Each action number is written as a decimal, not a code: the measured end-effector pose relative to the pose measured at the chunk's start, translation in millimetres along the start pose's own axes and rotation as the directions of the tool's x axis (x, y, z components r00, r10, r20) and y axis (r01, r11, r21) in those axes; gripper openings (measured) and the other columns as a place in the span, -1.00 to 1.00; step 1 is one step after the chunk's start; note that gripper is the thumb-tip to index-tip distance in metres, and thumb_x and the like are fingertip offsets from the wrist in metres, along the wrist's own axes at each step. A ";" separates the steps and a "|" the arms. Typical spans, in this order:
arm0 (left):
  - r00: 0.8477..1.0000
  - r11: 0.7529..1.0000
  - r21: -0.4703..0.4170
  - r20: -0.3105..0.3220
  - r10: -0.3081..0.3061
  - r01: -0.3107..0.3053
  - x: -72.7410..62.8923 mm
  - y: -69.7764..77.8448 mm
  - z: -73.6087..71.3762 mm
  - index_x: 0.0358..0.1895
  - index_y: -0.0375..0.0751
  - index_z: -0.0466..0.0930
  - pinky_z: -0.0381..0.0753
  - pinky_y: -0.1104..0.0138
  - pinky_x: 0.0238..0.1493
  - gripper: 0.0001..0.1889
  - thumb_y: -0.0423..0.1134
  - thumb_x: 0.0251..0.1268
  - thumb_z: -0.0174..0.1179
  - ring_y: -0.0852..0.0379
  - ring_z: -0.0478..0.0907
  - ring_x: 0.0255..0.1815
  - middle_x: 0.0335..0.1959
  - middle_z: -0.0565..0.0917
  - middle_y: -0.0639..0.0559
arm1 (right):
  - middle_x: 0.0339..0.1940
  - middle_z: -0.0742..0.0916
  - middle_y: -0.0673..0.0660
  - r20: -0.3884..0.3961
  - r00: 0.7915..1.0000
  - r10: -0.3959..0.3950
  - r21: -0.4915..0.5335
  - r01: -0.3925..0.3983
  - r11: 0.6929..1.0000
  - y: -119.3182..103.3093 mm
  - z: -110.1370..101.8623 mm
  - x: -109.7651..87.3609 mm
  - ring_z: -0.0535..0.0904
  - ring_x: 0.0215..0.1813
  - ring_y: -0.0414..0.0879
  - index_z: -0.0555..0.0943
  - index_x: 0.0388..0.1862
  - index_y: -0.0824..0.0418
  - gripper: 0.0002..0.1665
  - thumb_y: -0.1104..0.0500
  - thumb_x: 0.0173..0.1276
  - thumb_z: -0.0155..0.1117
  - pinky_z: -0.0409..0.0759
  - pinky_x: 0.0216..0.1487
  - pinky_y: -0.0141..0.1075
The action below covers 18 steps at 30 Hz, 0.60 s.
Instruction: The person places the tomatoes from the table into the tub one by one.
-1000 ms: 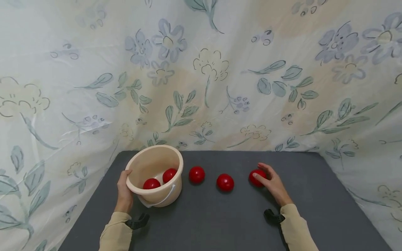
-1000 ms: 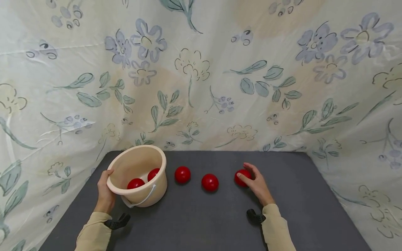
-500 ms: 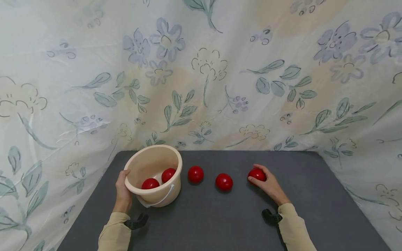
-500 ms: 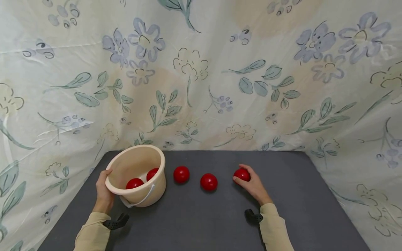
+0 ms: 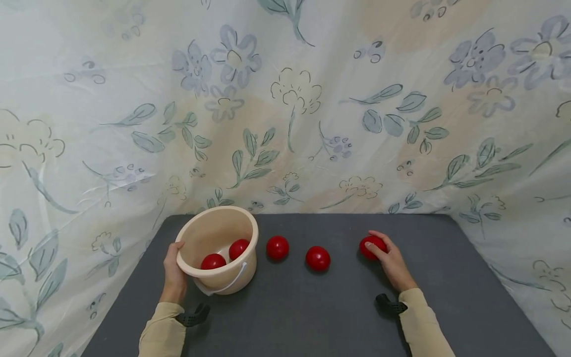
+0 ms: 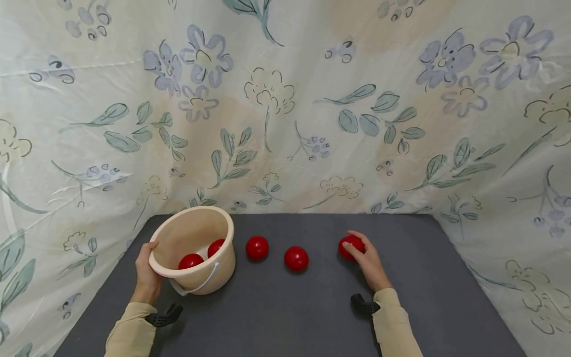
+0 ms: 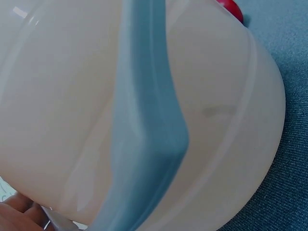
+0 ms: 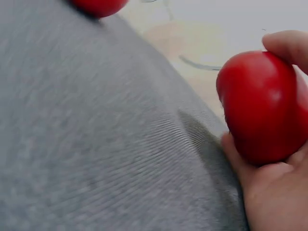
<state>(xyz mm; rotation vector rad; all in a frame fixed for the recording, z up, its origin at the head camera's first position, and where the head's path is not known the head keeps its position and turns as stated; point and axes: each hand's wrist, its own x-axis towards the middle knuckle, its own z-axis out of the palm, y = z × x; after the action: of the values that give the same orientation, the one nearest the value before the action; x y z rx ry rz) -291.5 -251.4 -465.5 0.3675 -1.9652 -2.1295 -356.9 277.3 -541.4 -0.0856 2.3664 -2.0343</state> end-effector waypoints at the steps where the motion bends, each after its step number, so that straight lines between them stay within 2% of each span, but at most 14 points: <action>1: 1.000 1.000 0.000 0.000 -0.001 0.001 0.3 -0.2 0.1 0.58 -0.03 0.16 0.16 0.28 0.40 -0.30 0.20 0.52 -0.42 0.21 0.28 0.34 0.45 0.29 0.05 | 0.49 0.32 0.21 0.003 1.000 -0.004 0.067 0.004 0.998 0.5 -1.3 0.0 0.43 0.27 -0.16 0.16 0.59 0.18 -0.21 -0.07 0.54 0.17 0.57 0.10 -0.50; 4: 1.000 1.000 0.000 0.003 -0.003 0.003 1.2 -1.2 -0.4 0.59 -0.02 0.15 0.16 0.28 0.41 -0.30 0.21 0.51 -0.42 0.19 0.27 0.37 0.48 0.28 0.01 | 0.43 0.33 0.16 0.013 1.000 -0.011 0.249 0.008 0.968 1.3 -4.3 -0.3 0.49 0.21 -0.26 0.11 0.60 0.23 -0.23 0.05 0.56 0.16 0.60 0.10 -0.49; 6: 1.000 1.000 0.004 0.003 0.004 -0.004 1.3 -2.0 -0.5 0.58 -0.02 0.15 0.17 0.27 0.40 -0.29 0.23 0.51 -0.41 0.19 0.28 0.36 0.48 0.28 0.01 | 0.38 0.36 0.10 0.013 1.000 -0.005 0.297 0.001 0.955 0.8 -5.0 -0.8 0.50 0.19 -0.28 0.10 0.60 0.23 -0.22 0.09 0.55 0.17 0.61 0.11 -0.48; 12: 0.999 0.999 0.011 -0.018 0.039 -0.039 0.4 -5.2 -0.4 0.56 -0.04 0.20 0.24 0.29 0.33 -0.28 0.27 0.50 -0.35 0.25 0.34 0.28 0.39 0.37 0.11 | 0.30 0.38 -0.08 -0.016 0.999 0.050 0.283 -0.044 0.958 -1.1 -2.9 -0.9 0.42 0.23 -0.26 0.08 0.60 0.22 -0.16 0.09 0.50 0.24 0.55 0.11 -0.55; 15: 0.999 0.999 0.006 -0.019 0.037 -0.037 -0.1 -5.1 -0.7 0.56 -0.04 0.20 0.23 0.29 0.34 -0.29 0.25 0.51 -0.36 0.25 0.33 0.28 0.38 0.37 0.13 | 0.28 0.39 -0.10 -0.036 0.997 0.066 0.278 -0.053 0.959 -0.9 -2.0 -0.1 0.42 0.22 -0.25 0.09 0.59 0.25 -0.15 0.09 0.49 0.26 0.55 0.11 -0.55; 18: 1.000 1.000 0.003 -0.011 0.020 -0.020 -0.2 -3.7 -0.5 0.58 -0.03 0.17 0.19 0.28 0.39 -0.29 0.23 0.51 -0.40 0.20 0.30 0.34 0.43 0.32 0.07 | 0.30 0.38 -0.10 -0.038 0.997 0.069 0.281 -0.056 0.958 -0.2 -2.0 0.6 0.43 0.22 -0.26 0.10 0.59 0.24 -0.14 0.08 0.48 0.28 0.55 0.11 -0.55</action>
<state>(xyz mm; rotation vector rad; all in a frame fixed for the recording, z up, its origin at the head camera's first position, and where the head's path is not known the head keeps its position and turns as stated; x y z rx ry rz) -291.1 -251.5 -469.2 0.3574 -1.9579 -2.1088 -357.6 279.2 -541.0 0.0423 2.0483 -2.3379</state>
